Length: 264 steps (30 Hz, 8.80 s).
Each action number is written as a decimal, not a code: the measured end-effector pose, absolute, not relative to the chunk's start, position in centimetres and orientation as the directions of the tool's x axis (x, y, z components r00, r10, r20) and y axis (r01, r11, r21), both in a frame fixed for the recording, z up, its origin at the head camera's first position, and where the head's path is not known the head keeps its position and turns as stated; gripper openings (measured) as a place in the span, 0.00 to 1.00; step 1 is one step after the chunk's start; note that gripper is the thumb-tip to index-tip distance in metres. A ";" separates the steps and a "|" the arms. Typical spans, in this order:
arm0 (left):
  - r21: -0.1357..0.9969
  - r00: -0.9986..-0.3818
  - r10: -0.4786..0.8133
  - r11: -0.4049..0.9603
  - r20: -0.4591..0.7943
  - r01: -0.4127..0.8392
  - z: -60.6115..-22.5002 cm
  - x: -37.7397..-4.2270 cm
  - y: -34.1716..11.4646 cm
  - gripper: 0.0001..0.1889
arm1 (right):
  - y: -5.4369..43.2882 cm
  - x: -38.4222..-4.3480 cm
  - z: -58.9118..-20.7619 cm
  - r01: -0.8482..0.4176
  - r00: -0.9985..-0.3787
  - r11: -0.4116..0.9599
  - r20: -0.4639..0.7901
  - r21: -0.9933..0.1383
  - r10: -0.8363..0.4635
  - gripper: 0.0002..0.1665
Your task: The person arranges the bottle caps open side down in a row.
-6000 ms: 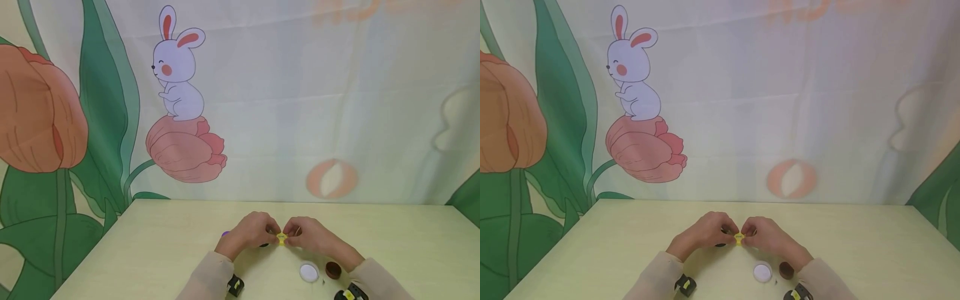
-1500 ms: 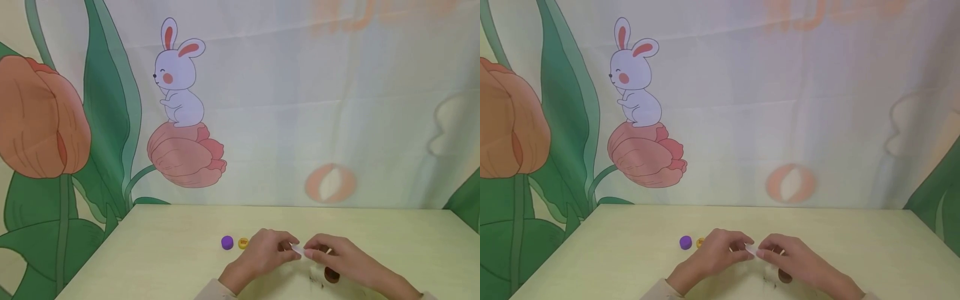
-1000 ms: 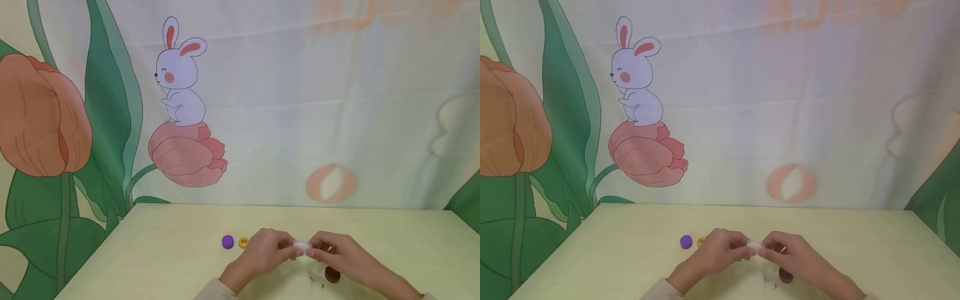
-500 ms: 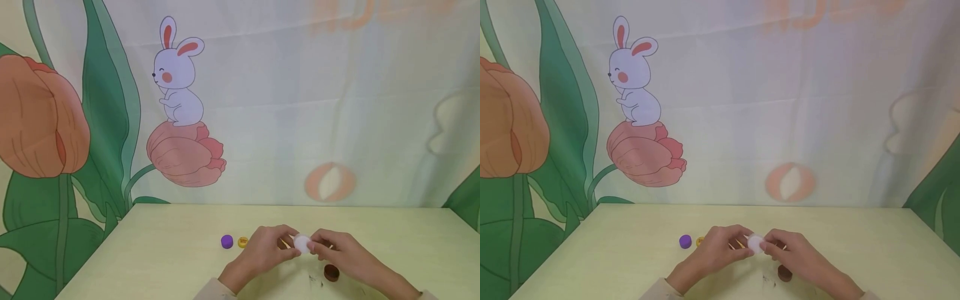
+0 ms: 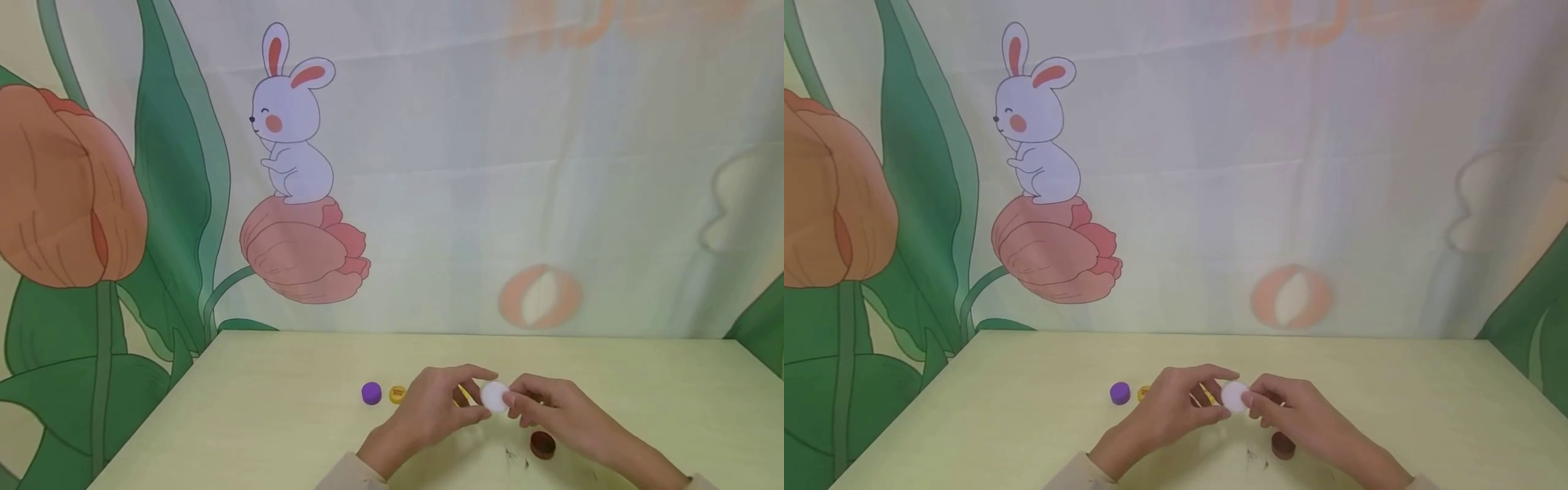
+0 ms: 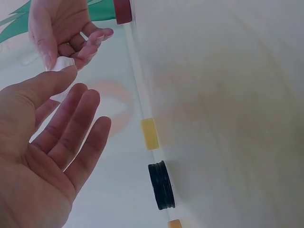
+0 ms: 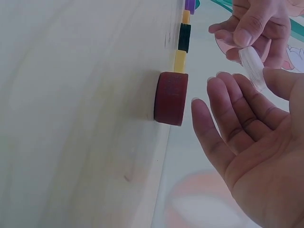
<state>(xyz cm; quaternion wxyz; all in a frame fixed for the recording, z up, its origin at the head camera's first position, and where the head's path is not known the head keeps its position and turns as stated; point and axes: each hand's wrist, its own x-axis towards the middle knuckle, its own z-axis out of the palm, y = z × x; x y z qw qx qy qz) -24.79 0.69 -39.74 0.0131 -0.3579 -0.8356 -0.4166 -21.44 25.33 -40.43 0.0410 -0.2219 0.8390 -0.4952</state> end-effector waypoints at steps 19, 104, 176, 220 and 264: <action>0.666 -0.771 0.560 0.454 0.304 0.592 -39.5 -24.7 0.6 0.14 | 24.9 -21.1 -40.1 -0.374 -0.903 0.448 0.210 -0.812 -0.374 0.16; 0.527 -0.785 0.618 0.658 0.029 0.538 -40.1 -30.8 2.8 0.11 | 25.2 -27.0 -41.8 -0.405 -0.869 0.520 0.139 -0.752 -0.475 0.12; 0.393 -0.794 0.607 0.721 0.039 0.571 -39.2 -29.5 3.2 0.17 | 25.7 -25.9 -40.9 -0.402 -0.879 0.604 0.105 -0.688 -0.465 0.19; 0.383 -0.711 0.703 0.658 -0.004 0.648 -39.6 -24.7 7.0 0.12 | 31.1 -22.3 -41.1 -0.402 -0.742 0.422 0.019 -0.813 -0.670 0.13; 0.379 -0.671 0.712 0.575 0.204 0.725 -39.8 -24.8 6.0 0.15 | 29.7 -21.5 -41.1 -0.473 -0.830 0.487 0.187 -0.734 -0.525 0.03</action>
